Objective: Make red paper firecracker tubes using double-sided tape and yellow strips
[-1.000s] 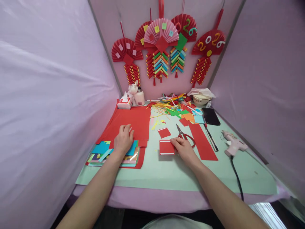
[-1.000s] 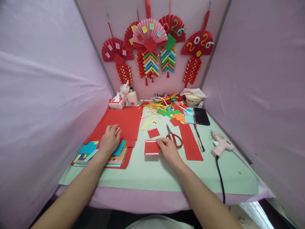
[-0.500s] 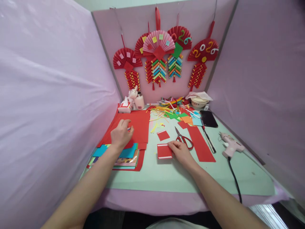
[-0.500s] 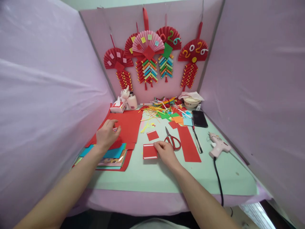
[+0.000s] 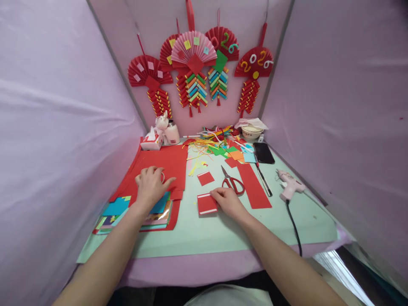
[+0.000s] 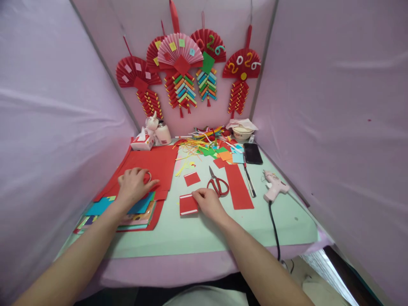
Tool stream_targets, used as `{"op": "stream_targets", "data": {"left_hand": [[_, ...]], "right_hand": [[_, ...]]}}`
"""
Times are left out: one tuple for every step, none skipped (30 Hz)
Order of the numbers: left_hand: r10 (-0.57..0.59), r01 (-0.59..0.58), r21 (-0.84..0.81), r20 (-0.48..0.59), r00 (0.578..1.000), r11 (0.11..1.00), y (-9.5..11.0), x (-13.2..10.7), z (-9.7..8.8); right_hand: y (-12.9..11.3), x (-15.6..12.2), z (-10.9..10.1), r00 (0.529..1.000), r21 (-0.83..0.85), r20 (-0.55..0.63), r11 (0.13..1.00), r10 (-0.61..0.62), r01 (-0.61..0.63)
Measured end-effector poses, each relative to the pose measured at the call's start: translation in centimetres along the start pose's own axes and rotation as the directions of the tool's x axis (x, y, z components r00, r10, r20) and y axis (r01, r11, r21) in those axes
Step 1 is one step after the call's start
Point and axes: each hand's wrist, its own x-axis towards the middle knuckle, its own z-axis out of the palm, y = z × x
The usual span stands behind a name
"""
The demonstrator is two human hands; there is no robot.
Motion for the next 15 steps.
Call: {"op": "stream_targets", "data": {"left_hand": [[-0.029, 0.027, -0.075, -0.03, 0.999, 0.997, 1.0, -0.4, -0.5], [-0.042, 0.035, -0.188, -0.037, 0.998, 0.981, 2.3, -0.8, -1.0], [-0.034, 0.029, -0.34, -0.009, 0.999, 0.94, 3.7, -1.3, -1.2], [0.007, 0.025, -0.515, 0.06, 0.998, 0.857, 5.2, -1.8, -1.4], [0.059, 0.068, -0.657, 0.169, 0.984, 0.751, 6.7, -2.3, -1.3], [0.127, 0.133, -0.75, 0.279, 0.952, 0.647, 8.0, -2.8, -1.1], [0.2, 0.192, -0.812, 0.351, 0.915, 0.551, 9.2, -3.2, -0.7], [0.242, 0.255, -0.848, 0.398, 0.885, 0.464, 10.1, -3.7, -0.3], [0.27, 0.315, -0.864, 0.435, 0.859, 0.393, 10.6, -4.0, 0.1], [0.274, 0.357, -0.871, 0.454, 0.848, 0.338, 10.9, -4.3, 0.5], [0.263, 0.39, -0.873, 0.466, 0.845, 0.294, 11.0, -4.5, 0.9], [0.245, 0.412, -0.874, 0.472, 0.847, 0.259, 10.9, -4.6, 1.2], [0.223, 0.424, -0.876, 0.472, 0.853, 0.23, 10.7, -4.7, 1.4], [0.207, 0.431, -0.878, 0.47, 0.858, 0.209, 10.4, -4.8, 1.6], [0.193, 0.433, -0.879, 0.468, 0.862, 0.198, 10.2, -4.8, 1.6]], "right_hand": [[0.0, 0.0, -0.1, 1.0, -0.003, 0.002, 1.0, 0.001, -0.001], [-0.1, 0.0, -0.1, 1.0, -0.002, 0.007, 1.0, -0.003, 0.003], [-0.2, 0.0, -0.2, 1.0, 0.005, 0.006, 1.0, -0.014, 0.014], [-0.2, 0.1, -0.3, 0.999, 0.017, -0.001, 0.999, -0.033, 0.033], [-0.3, 0.1, -0.4, 0.998, 0.034, -0.012, 0.998, -0.057, 0.057], [-0.3, 0.1, -0.4, 0.996, 0.048, -0.027, 0.996, -0.079, 0.08], [-0.3, 0.2, -0.5, 0.995, 0.056, -0.044, 0.994, -0.094, 0.096], [-0.3, 0.2, -0.7, 0.993, 0.053, -0.058, 0.993, -0.098, 0.101], [-0.3, 0.3, -0.8, 0.993, 0.037, -0.069, 0.995, -0.094, 0.097], [-0.2, 0.3, -1.0, 0.993, 0.007, -0.082, 0.996, -0.088, 0.089], [-0.2, 0.4, -1.3, 0.99, -0.041, -0.109, 0.995, -0.091, 0.087], [-0.2, 0.4, -1.6, 0.983, -0.113, -0.148, 0.989, -0.109, 0.093], [-0.1, 0.5, -2.0, 0.971, -0.212, -0.194, 0.972, -0.139, 0.097], [0.0, 0.5, -2.4, 0.954, -0.334, -0.243, 0.938, -0.176, 0.087], [0.1, 0.5, -2.8, 0.936, -0.465, -0.285, 0.884, -0.207, 0.054]]}}
